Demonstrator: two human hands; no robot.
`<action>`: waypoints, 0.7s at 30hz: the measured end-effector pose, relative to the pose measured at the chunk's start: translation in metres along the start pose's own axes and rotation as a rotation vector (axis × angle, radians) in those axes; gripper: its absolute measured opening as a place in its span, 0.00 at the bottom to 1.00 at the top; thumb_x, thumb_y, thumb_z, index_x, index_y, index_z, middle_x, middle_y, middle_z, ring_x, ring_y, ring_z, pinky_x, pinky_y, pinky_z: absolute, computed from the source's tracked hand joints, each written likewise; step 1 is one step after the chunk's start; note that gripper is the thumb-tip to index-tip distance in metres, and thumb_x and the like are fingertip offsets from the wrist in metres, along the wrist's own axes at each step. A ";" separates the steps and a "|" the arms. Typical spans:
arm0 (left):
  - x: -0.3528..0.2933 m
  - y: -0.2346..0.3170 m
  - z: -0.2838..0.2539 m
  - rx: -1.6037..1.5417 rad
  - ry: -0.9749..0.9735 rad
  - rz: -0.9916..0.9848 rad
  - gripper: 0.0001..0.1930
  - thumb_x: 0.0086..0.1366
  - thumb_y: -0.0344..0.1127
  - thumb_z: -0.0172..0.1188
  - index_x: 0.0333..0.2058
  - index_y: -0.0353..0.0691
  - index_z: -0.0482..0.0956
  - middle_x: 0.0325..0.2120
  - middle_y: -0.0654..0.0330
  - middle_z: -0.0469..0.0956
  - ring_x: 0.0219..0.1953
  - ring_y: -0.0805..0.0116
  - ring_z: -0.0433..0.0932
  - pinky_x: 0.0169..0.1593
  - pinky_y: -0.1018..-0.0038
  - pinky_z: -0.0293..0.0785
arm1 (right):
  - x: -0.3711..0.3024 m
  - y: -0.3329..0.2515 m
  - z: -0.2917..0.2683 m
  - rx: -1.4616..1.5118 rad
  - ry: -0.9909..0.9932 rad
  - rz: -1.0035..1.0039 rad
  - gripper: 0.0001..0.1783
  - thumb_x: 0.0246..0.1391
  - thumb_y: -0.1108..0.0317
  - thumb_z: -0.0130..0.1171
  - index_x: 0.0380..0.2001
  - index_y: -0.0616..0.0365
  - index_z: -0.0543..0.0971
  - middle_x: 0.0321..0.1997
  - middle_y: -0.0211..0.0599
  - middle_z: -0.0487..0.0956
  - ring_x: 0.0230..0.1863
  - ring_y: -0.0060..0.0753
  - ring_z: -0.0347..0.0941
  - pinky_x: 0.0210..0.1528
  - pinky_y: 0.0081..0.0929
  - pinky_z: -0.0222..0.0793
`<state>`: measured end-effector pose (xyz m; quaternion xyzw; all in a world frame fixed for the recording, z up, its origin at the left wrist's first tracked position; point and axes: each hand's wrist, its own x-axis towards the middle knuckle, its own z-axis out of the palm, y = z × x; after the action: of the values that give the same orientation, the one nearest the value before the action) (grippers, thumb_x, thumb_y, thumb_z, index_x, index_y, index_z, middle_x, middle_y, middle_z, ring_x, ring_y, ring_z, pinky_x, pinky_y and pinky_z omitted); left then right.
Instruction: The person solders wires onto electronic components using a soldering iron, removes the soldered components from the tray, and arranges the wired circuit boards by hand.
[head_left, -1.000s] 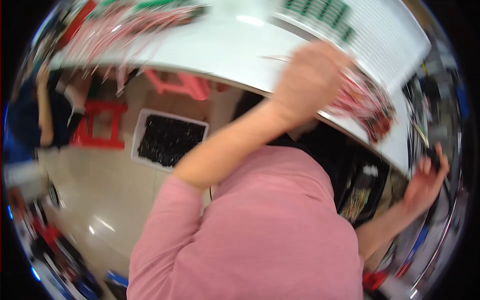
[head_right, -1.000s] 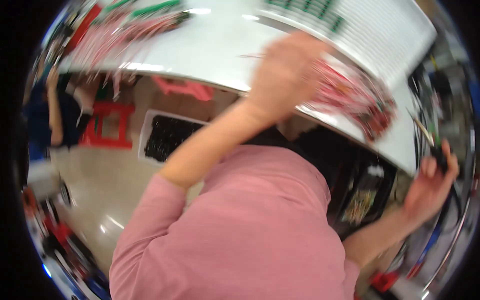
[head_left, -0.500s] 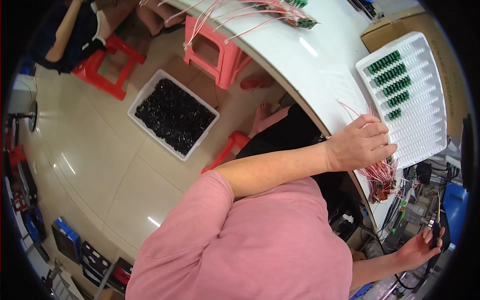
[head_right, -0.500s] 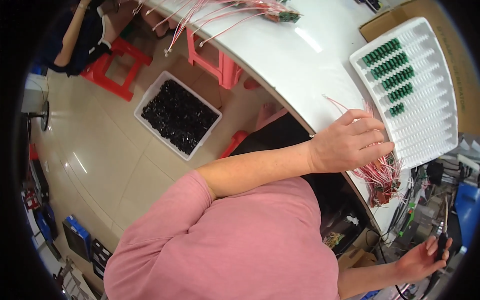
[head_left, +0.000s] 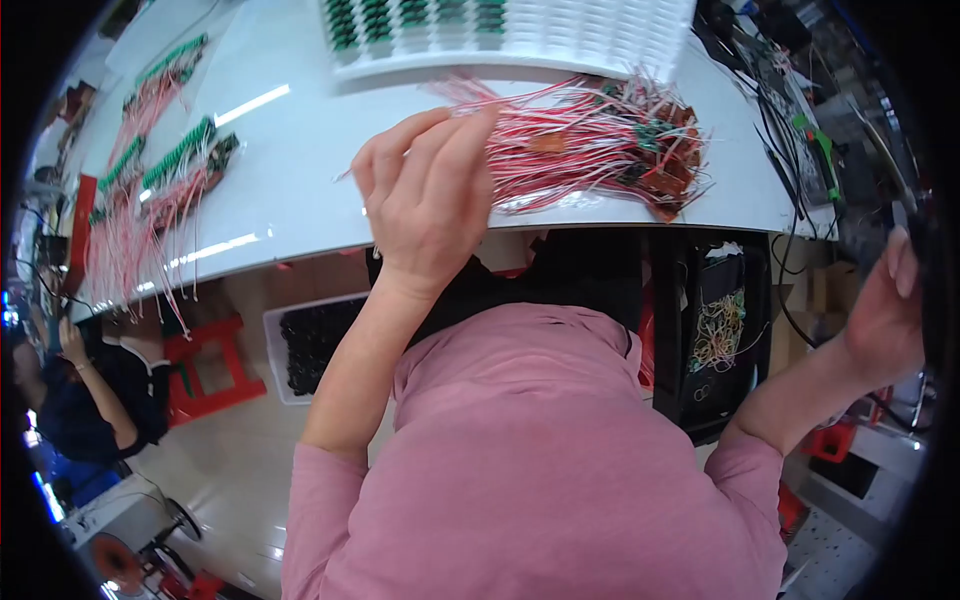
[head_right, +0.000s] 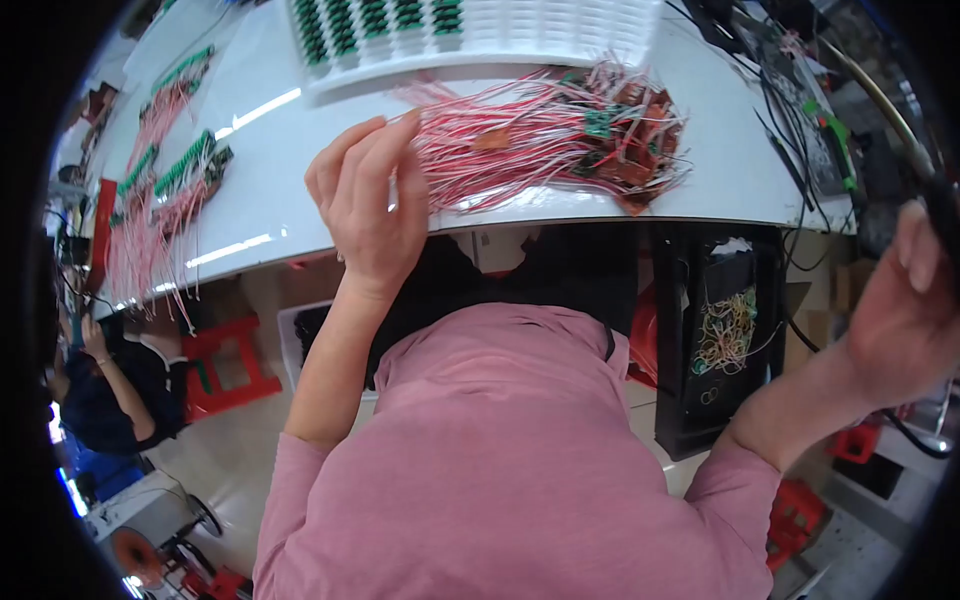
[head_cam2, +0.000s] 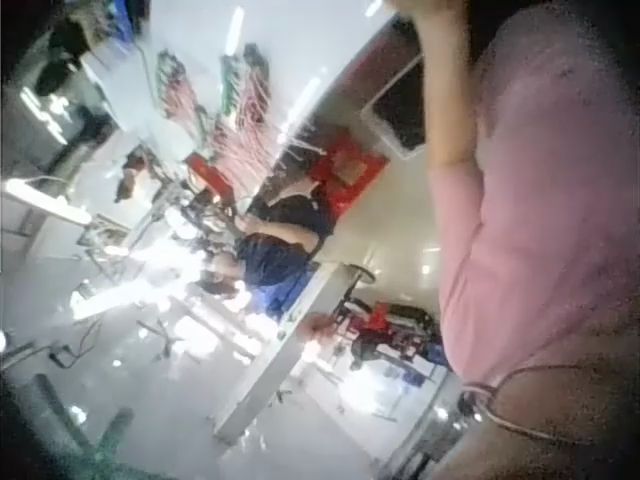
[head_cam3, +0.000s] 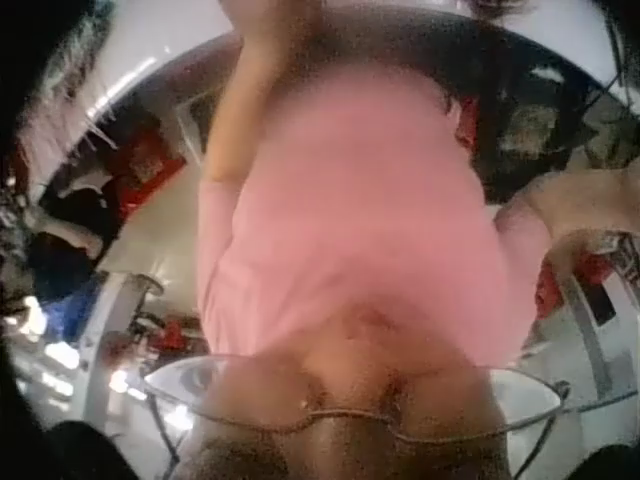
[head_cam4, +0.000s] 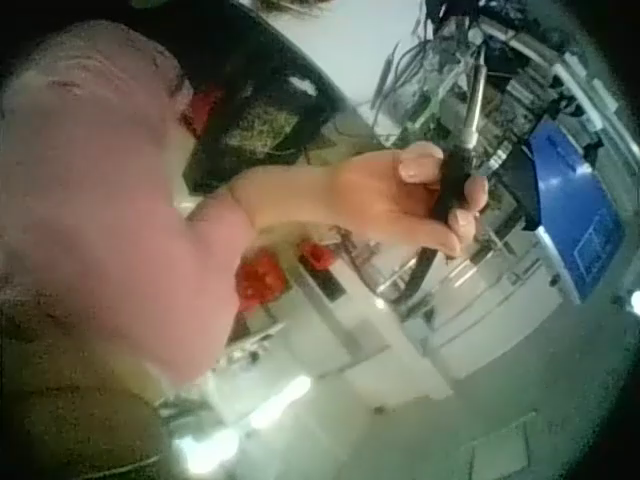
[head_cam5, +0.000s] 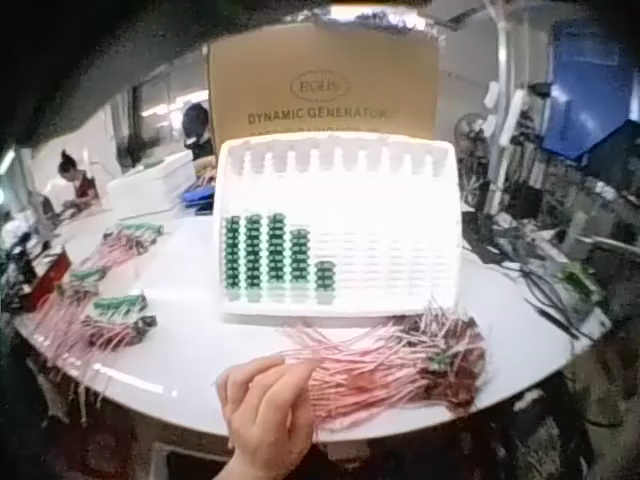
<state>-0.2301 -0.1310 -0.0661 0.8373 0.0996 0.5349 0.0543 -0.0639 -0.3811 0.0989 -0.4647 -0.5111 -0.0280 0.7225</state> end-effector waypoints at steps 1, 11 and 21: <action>0.002 0.003 0.000 -0.007 -0.024 0.015 0.15 0.48 0.22 0.53 0.38 0.42 0.72 0.32 0.64 0.75 0.38 0.67 0.71 0.44 0.75 0.58 | -0.004 0.005 -0.017 0.111 0.022 0.023 0.14 0.54 0.53 0.44 0.28 0.53 0.67 0.42 0.36 0.70 0.17 0.26 0.60 0.18 0.17 0.60; 0.018 0.016 0.009 0.074 -0.156 0.047 0.21 0.41 0.25 0.55 0.38 0.43 0.71 0.31 0.63 0.73 0.38 0.64 0.69 0.43 0.70 0.59 | -0.031 0.056 -0.035 0.102 0.180 -0.008 0.15 0.57 0.55 0.38 0.34 0.56 0.64 0.45 0.48 0.67 0.19 0.19 0.57 0.26 0.18 0.53; 0.019 0.018 -0.006 0.077 -0.218 -0.013 0.20 0.43 0.27 0.57 0.40 0.45 0.71 0.34 0.67 0.72 0.40 0.71 0.68 0.43 0.71 0.59 | -0.037 0.064 -0.025 0.100 0.257 0.064 0.13 0.57 0.56 0.39 0.33 0.54 0.65 0.46 0.43 0.67 0.22 0.20 0.58 0.26 0.18 0.54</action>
<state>-0.2255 -0.1437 -0.0430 0.8914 0.1189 0.4358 0.0358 -0.0311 -0.3784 0.0288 -0.4368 -0.4001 -0.0390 0.8047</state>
